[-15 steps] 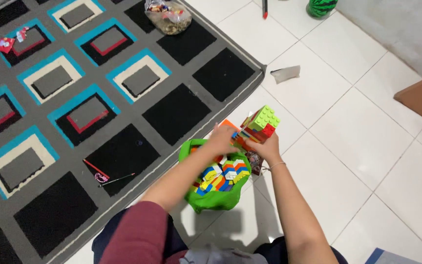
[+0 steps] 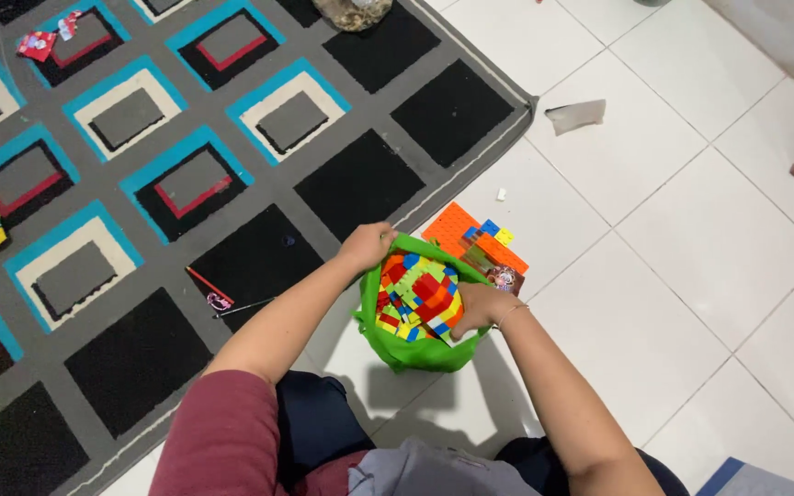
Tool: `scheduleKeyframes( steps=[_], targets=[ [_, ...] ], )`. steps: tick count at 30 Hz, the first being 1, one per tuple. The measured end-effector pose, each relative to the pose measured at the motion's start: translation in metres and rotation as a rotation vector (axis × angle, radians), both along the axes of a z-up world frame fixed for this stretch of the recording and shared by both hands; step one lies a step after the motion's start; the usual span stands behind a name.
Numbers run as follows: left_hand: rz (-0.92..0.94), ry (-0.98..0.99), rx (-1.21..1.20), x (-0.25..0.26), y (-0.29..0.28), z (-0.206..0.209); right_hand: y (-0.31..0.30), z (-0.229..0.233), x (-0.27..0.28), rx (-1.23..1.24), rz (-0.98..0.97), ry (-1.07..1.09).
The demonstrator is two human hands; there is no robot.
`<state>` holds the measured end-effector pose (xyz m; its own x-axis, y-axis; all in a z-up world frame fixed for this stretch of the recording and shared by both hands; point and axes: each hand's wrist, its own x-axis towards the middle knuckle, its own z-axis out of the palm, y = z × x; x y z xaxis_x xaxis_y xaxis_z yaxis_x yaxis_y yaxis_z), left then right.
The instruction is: Gathering and organizing toy blocks into a green storage bag.
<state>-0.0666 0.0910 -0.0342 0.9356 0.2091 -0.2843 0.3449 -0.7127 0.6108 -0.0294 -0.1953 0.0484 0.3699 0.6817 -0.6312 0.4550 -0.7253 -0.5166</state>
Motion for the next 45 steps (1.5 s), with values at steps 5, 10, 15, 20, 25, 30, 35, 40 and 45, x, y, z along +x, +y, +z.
scheduleKeyframes(
  steps=[5, 10, 15, 20, 25, 30, 35, 40, 45],
  targets=[
    [0.059, -0.154, 0.065, -0.021, 0.007, 0.071, 0.044, 0.009, -0.02, -0.014, -0.14, -0.126],
    [0.048, -0.342, 0.083, -0.035, 0.026, 0.069, 0.071, -0.022, -0.06, 0.333, -0.295, -0.294],
    [0.111, -0.353, 0.153, -0.038, 0.046, 0.06, 0.061, -0.033, -0.045, 0.474, -0.141, -0.211],
    [0.158, -0.315, 0.201, -0.035, 0.053, 0.054, 0.023, -0.032, -0.06, 0.676, 0.002, -0.414],
    [0.089, -0.336, 0.225, -0.029, 0.054, 0.043, -0.005, -0.02, -0.057, 0.594, 0.089, -0.476],
    [-0.117, -0.194, 0.149, -0.023, 0.047, 0.053, -0.035, -0.03, -0.061, 0.434, 0.517, -0.518],
    [-0.211, -0.141, 0.018, -0.024, 0.068, 0.071, -0.033, -0.022, -0.052, 0.36, 0.548, -0.588],
    [0.007, -0.121, 0.005, -0.033, 0.111, 0.104, -0.003, 0.029, -0.029, 0.307, 0.529, -0.727],
    [0.139, -0.111, -0.008, -0.063, 0.179, 0.105, 0.052, 0.051, 0.027, 0.424, 0.308, -0.961]
  ],
)
